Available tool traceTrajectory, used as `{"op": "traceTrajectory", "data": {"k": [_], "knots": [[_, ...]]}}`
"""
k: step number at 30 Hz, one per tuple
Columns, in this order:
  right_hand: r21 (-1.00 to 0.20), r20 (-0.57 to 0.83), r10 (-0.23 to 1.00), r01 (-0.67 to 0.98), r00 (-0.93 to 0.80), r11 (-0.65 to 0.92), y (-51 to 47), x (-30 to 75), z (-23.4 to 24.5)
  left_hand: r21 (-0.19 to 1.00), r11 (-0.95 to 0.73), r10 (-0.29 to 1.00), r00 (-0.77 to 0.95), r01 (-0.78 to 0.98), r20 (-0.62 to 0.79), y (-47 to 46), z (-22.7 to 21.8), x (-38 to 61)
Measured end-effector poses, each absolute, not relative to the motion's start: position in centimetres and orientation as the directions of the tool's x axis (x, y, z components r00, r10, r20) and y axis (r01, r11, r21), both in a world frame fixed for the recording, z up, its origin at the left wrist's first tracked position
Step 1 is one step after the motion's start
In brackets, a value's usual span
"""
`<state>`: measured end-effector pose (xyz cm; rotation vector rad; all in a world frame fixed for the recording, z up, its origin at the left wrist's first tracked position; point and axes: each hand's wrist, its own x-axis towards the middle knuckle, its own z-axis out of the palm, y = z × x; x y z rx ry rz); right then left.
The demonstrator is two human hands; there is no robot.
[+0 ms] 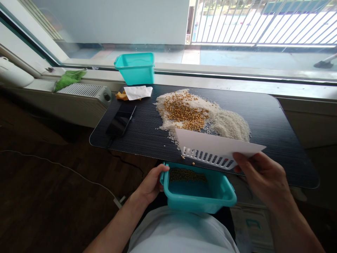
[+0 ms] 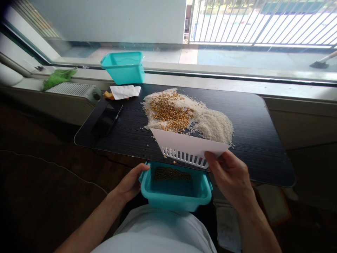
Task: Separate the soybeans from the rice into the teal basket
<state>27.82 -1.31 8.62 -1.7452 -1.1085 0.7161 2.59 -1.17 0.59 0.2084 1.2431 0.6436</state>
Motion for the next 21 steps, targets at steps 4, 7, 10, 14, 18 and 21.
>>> {"op": "traceTrajectory", "data": {"k": [4, 7, 10, 14, 18, 21], "knots": [[-0.901, 0.003, 0.899, 0.392, 0.437, -0.187, -1.4, 27.9, 8.6, 0.48, 0.812, 0.555, 0.182, -0.332, -0.812, -1.1, 0.4, 2.5], [-0.903, -0.001, 0.908, 0.389, 0.42, -0.181, -1.4, 27.6, 8.6, 0.478, 0.812, 0.555, 0.194, -0.335, -0.809, -1.1, 0.3, 2.4], [-0.91, -0.017, 0.911, 0.371, 0.411, -0.185, -1.6, 27.6, 8.6, 0.485, 0.809, 0.564, 0.206, -0.332, -0.799, -1.2, 0.2, 2.4], [-0.904, -0.033, 0.889, 0.365, 0.456, -0.22, -2.4, 29.0, 8.4, 0.486, 0.807, 0.57, 0.223, -0.336, -0.791, -1.2, 0.1, 2.3], [-0.884, -0.04, 0.864, 0.385, 0.502, -0.265, -3.4, 30.5, 8.0, 0.474, 0.813, 0.561, 0.24, -0.338, -0.792, -1.2, -0.3, 2.1], [-0.893, -0.059, 0.864, 0.36, 0.499, -0.269, -3.9, 30.8, 7.8, 0.467, 0.817, 0.552, 0.225, -0.337, -0.803, -1.2, -0.5, 2.1]]}}
